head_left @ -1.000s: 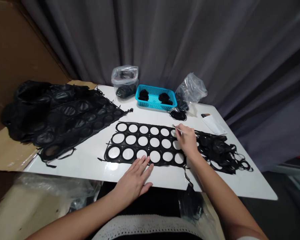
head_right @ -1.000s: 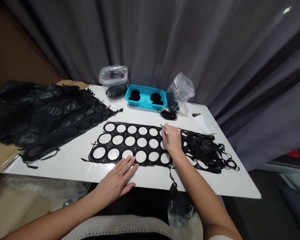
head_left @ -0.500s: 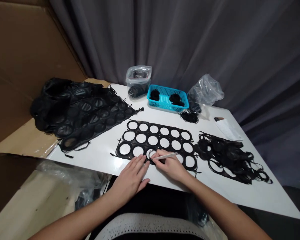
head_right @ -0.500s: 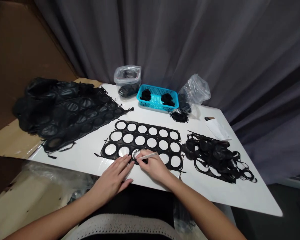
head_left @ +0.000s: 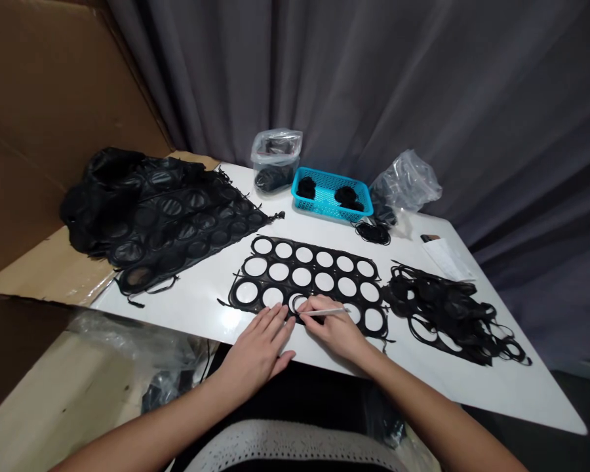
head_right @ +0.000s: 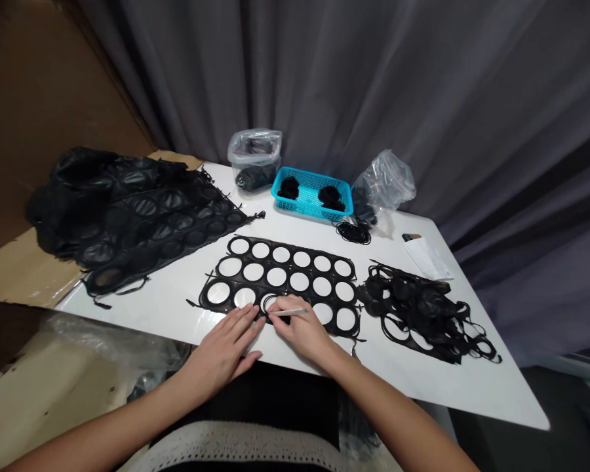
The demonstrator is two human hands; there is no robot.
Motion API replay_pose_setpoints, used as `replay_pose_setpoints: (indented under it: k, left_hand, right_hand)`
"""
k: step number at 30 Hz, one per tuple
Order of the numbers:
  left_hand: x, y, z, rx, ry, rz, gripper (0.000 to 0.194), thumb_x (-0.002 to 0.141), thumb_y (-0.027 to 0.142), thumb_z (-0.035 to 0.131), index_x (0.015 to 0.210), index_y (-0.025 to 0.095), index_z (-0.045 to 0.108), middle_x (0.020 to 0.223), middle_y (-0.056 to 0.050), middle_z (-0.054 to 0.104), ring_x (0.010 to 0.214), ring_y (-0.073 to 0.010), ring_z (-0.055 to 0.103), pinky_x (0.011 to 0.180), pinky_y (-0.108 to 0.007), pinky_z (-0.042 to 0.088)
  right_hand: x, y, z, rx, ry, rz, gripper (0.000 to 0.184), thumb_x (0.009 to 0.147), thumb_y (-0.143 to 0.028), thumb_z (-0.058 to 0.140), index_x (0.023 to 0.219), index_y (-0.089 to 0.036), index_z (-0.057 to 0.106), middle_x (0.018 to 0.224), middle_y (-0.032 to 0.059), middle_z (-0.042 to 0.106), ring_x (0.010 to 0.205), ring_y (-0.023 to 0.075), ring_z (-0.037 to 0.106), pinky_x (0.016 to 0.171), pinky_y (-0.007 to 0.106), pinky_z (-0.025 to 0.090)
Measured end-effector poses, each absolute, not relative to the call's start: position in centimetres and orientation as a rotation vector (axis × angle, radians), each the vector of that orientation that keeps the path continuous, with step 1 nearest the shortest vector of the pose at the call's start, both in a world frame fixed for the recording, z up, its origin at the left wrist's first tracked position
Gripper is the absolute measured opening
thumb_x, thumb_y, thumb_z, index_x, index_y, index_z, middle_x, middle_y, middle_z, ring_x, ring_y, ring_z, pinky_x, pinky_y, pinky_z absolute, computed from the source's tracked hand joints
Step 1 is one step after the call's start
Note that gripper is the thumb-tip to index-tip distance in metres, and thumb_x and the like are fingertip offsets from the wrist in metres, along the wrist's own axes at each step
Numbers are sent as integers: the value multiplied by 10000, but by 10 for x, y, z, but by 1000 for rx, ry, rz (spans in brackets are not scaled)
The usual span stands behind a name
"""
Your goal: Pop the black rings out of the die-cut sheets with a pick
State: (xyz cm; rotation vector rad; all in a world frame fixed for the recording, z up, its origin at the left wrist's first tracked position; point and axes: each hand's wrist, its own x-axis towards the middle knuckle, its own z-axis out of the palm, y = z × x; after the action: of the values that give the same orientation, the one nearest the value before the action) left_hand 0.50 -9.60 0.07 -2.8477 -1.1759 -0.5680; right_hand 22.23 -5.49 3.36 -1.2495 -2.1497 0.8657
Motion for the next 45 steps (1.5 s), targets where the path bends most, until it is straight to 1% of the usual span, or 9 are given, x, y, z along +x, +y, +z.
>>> replay_pose_setpoints:
  k: [7, 10, 12, 14, 17, 20, 23, 29, 45]
  left_hand:
    - [4, -95, -2, -2860, -1172, -608, 474, 984, 348, 529, 1393, 110, 507, 1438, -177, 534, 1359, -305, 477, 1132, -465, 378]
    - [4, -95, -1, -2871, -1165, -601, 460, 979, 349, 539, 1371, 108, 527, 1433, -176, 539, 1358, -311, 475, 1118, -466, 396]
    - [4, -95, 1, -2877, -1172, -609, 473, 974, 347, 552, 1381, 108, 517, 1432, -175, 540, 1358, -308, 476, 1117, -464, 399]
    - [3, -96, 4, -2889, -1163, -622, 485, 973, 346, 555, 1393, 110, 503, 1435, -174, 536, 1364, -304, 470, 1118, -465, 402]
    - [-4, -99, 8, -2883, -1170, -637, 472, 985, 324, 533, 1401, 106, 492, 1450, -178, 514, 1384, -300, 443, 1105, -451, 426]
    - [-15, -104, 9, -2776, -1291, -659, 465, 994, 329, 514, 1386, 80, 501, 1388, -202, 553, 1326, -319, 497, 1061, -462, 467]
    - [-23, -107, 6, -2706, -1363, -636, 476, 994, 362, 518, 1365, 64, 519, 1328, -207, 592, 1260, -337, 545, 1035, -485, 480]
    - [-25, -109, 0, -2701, -1344, -576, 477, 988, 355, 526, 1349, 44, 541, 1323, -193, 608, 1256, -339, 543, 1067, -472, 447]
    - [-25, -109, -2, -2674, -1311, -623, 459, 979, 331, 522, 1343, 54, 553, 1303, -168, 625, 1257, -327, 540, 1097, -467, 411]
  right_hand:
    - [225, -53, 24, -967, -2532, 226, 182, 931, -76, 463, 1021, -171, 590, 1118, 125, 691, 1000, 250, 589, 874, 403, 372]
    - [242, -13, 27, -1293, -2330, 38, 184, 923, -82, 431, 887, -180, 582, 841, 78, 683, 804, 225, 581, 810, 381, 360]
    - [256, 18, 32, -1517, -2133, -7, 146, 914, -141, 459, 822, -190, 561, 756, 65, 653, 738, 222, 569, 761, 358, 357]
    - [262, 36, 38, -1605, -1993, 124, 145, 912, -209, 483, 777, -207, 535, 738, 48, 647, 688, 207, 562, 704, 328, 361]
    - [247, 32, 43, -1518, -1943, 547, 188, 907, -275, 517, 727, -222, 511, 734, 16, 648, 678, 186, 574, 662, 293, 385]
    - [214, 4, 43, -1347, -1988, 928, 167, 902, -270, 544, 743, -219, 543, 793, 1, 678, 762, 178, 612, 718, 280, 422]
    - [189, -22, 40, -1222, -2049, 1116, 135, 912, -245, 546, 785, -217, 582, 873, -5, 698, 814, 170, 622, 756, 280, 437]
    - [179, -34, 35, -1115, -2112, 1083, 118, 909, -177, 560, 808, -223, 599, 925, 4, 703, 914, 181, 627, 814, 299, 454]
    - [176, -36, 28, -1039, -2187, 925, 143, 915, -129, 576, 813, -228, 585, 900, 6, 696, 870, 183, 607, 820, 321, 458]
